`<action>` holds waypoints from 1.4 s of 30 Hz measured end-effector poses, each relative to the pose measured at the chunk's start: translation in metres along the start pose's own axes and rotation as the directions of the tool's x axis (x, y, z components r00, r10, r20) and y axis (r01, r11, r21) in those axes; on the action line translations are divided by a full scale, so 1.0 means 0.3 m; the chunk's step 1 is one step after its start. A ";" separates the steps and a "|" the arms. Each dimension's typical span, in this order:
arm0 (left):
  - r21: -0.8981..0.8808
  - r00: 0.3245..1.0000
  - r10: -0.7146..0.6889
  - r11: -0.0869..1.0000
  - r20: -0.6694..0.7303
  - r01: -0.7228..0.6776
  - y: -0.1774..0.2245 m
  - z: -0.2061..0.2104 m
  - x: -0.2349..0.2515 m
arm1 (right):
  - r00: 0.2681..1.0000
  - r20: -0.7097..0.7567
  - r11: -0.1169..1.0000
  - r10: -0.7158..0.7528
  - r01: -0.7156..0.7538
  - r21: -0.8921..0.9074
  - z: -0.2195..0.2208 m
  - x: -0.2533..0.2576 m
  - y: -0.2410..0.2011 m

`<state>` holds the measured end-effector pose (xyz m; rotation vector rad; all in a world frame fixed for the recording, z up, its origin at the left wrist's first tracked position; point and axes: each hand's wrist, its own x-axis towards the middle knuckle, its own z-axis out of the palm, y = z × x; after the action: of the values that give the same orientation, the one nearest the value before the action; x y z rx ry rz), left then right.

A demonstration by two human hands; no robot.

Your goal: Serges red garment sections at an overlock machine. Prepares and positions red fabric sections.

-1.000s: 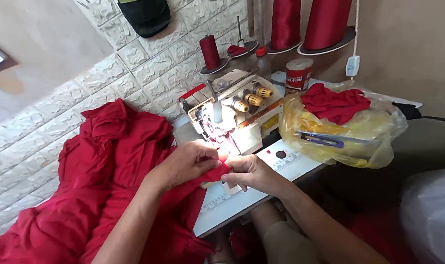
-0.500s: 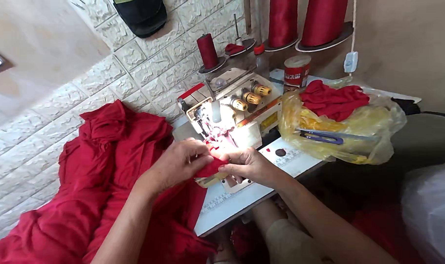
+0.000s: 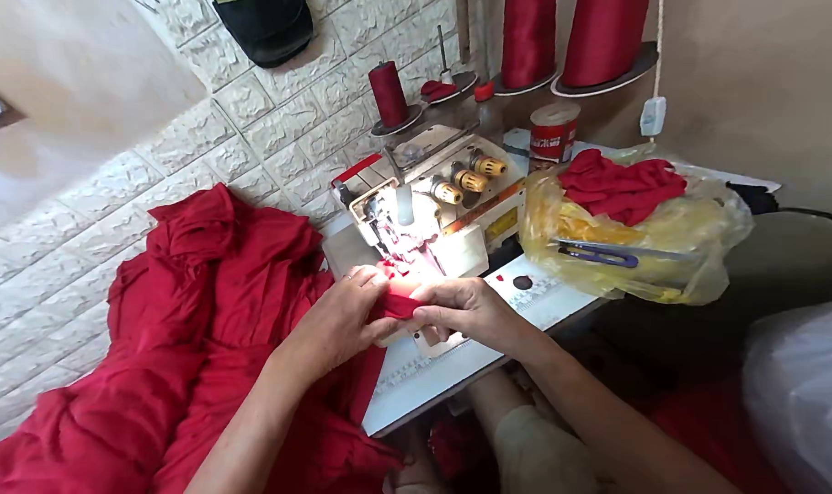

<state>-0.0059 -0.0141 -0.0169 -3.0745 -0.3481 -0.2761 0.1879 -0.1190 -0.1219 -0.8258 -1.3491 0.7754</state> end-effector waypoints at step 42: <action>-0.208 0.739 -0.632 0.710 0.232 0.672 0.274 -0.118 0.002 | 0.996 -0.081 0.989 -0.039 0.027 -0.144 0.163 -0.043 0.018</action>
<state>0.0071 -0.0961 0.0169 -3.0979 -1.5535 -0.1140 0.1382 -0.1244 -0.1310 -0.9363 -1.3515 0.6171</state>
